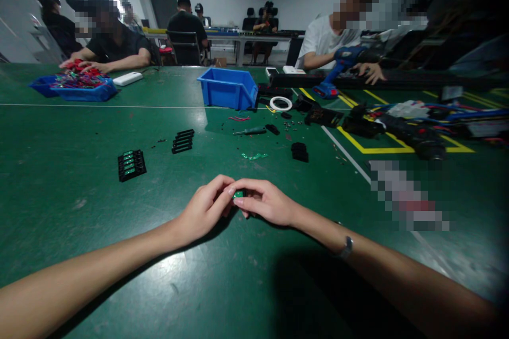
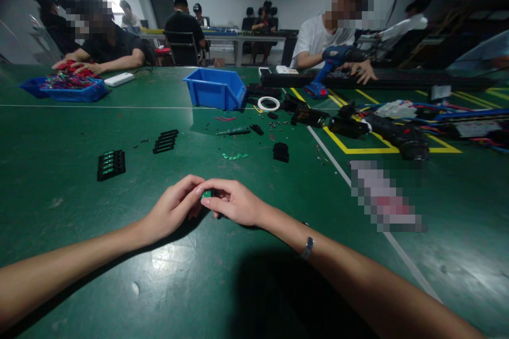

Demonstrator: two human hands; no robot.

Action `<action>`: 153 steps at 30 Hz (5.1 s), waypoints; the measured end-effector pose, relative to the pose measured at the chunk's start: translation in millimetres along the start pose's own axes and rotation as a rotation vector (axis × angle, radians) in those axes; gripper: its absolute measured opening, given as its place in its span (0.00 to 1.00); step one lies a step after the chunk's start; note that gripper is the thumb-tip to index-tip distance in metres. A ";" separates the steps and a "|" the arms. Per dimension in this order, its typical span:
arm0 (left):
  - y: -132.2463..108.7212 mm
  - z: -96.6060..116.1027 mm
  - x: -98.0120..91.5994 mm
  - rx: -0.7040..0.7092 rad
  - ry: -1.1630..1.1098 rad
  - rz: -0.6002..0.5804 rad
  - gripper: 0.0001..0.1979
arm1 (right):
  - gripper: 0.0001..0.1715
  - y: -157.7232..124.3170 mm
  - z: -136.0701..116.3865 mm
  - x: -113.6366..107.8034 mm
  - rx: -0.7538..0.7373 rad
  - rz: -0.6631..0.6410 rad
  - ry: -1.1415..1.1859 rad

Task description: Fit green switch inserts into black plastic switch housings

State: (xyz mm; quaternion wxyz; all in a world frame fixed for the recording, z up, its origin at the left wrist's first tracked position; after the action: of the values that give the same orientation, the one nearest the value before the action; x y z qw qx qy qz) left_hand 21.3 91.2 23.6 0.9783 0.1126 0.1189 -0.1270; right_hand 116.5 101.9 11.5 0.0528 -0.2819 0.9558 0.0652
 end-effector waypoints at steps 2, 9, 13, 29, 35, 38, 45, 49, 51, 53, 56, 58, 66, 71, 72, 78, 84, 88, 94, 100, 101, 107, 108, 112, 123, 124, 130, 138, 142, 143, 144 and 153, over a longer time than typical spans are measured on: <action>0.1 0.3 -0.7 0.005 -0.002 0.006 0.15 | 0.16 -0.3 -0.1 0.6 0.003 -0.008 0.003; -0.5 -0.8 0.9 0.012 -0.004 -0.004 0.14 | 0.16 -0.2 -4.6 2.2 -0.001 -0.020 -0.002; -0.8 -0.4 0.6 0.015 -0.003 -0.008 0.13 | 0.17 0.0 -3.1 2.0 0.005 -0.021 -0.015; -1.7 -1.4 1.0 0.020 0.005 -0.021 0.12 | 0.17 -0.6 -2.6 2.8 0.001 -0.038 -0.060; -1.6 -1.3 1.3 0.018 0.010 -0.019 0.13 | 0.16 -1.2 -4.5 3.0 -0.023 -0.032 -0.080; -1.3 -2.1 1.0 0.019 0.016 -0.019 0.13 | 0.16 -1.1 -6.1 3.7 -0.024 -0.036 -0.080; -0.5 -1.8 0.4 0.034 0.035 -0.022 0.13 | 0.16 -0.1 -8.9 5.4 -0.036 -0.046 -0.056; -0.4 1.0 0.9 0.049 0.031 -0.025 0.13 | 0.16 -0.1 -8.5 5.2 -0.031 -0.042 -0.040; -0.5 1.7 1.5 0.050 0.027 -0.028 0.13 | 0.15 -0.2 -10.4 5.7 -0.033 -0.048 -0.032; -0.5 1.4 1.9 0.046 0.023 -0.028 0.13 | 0.15 0.1 -12.8 6.2 -0.036 -0.053 -0.033; -0.4 0.5 2.6 0.038 0.005 -0.034 0.13 | 0.15 0.6 -14.6 6.2 -0.036 -0.051 -0.044; -0.1 0.1 2.8 0.034 -0.007 -0.036 0.13 | 0.15 0.6 -13.6 5.9 -0.033 -0.049 -0.045; 2.0 -5.4 3.7 -0.009 -0.054 -0.040 0.14 | 0.15 0.0 -3.8 3.7 0.005 -0.048 -0.033; 1.2 -5.9 4.3 -0.013 -0.052 -0.038 0.14 | 0.15 0.3 -5.2 4.5 0.006 -0.057 -0.028; 1.0 -5.9 4.1 -0.013 -0.047 -0.035 0.14 | 0.16 0.2 -5.2 4.4 0.009 -0.056 -0.029; 0.1 -7.4 2.7 -0.008 -0.015 -0.019 0.13 | 0.17 0.4 -5.0 4.4 0.025 -0.054 -0.029; 0.3 -10.7 4.3 -0.032 -0.053 -0.032 0.14 | 0.17 0.8 -3.2 4.4 0.035 -0.057 -0.043; 1.4 -10.1 5.3 -0.038 -0.069 -0.047 0.15 | 0.15 0.8 -0.5 2.9 0.043 -0.042 -0.053; 1.8 -9.6 5.4 -0.049 -0.093 -0.041 0.15 | 0.17 0.5 1.9 2.5 0.051 -0.043 -0.049; 1.4 -10.0 5.8 -0.053 -0.096 -0.043 0.15 | 0.19 -0.4 1.7 1.7 0.066 -0.035 -0.025; 1.5 -10.2 5.7 -0.054 -0.096 -0.043 0.15 | 0.19 -0.4 1.5 1.8 0.069 -0.037 -0.022; 1.6 -11.7 6.1 -0.060 -0.099 -0.046 0.16 | 0.21 0.6 2.2 3.4 0.056 -0.074 -0.016; 1.6 -12.0 6.1 -0.061 -0.101 -0.045 0.16 | 0.21 0.7 2.8 3.6 0.054 -0.080 -0.009; 1.7 -12.0 6.1 -0.061 -0.118 -0.040 0.16 | 0.22 0.7 4.6 4.4 0.047 -0.098 0.016; 1.7 -10.1 3.7 -0.055 -0.118 -0.019 0.16 | 0.22 0.3 4.8 4.5 0.051 -0.120 0.008; 1.7 -10.2 3.9 -0.054 -0.120 -0.019 0.16 | 0.22 0.3 5.0 4.3 0.052 -0.119 0.005; 1.3 -10.9 3.8 -0.058 -0.100 -0.019 0.16 | 0.20 0.1 4.7 3.9 0.046 -0.118 -0.014; 0.9 -10.8 3.6 -0.048 -0.081 -0.023 0.16 | 0.21 0.4 4.9 4.5 0.047 -0.121 -0.015; 1.0 -11.4 4.1 -0.052 -0.084 -0.023 0.16 | 0.21 0.5 5.1 4.3 0.047 -0.115 -0.009; 1.0 -11.5 4.2 -0.055 -0.088 -0.023 0.16 | 0.21 0.6 5.2 4.3 0.047 -0.113 -0.004; 1.1 -11.6 4.2 -0.058 -0.091 -0.024 0.16 | 0.21 0.6 5.3 4.4 0.048 -0.112 0.000; 1.5 -10.6 5.2 -0.064 -0.113 -0.034 0.16 | 0.20 0.9 5.7 4.0 0.053 -0.109 0.006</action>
State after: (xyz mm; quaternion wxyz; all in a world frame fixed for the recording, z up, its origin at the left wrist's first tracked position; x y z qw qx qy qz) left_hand 24.4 94.1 12.5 0.9843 0.0718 0.0691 -0.1460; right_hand 113.0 101.4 5.4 0.0606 -0.3321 0.9406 0.0360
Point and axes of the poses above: each hand's wrist, its own y-axis towards the middle knuckle, its own x-axis out of the palm, z = x × y, the point moved 10 cm from there along y, towards the middle knuckle, and after that the axes turned 10 degrees about z, right-handed, at the moved point
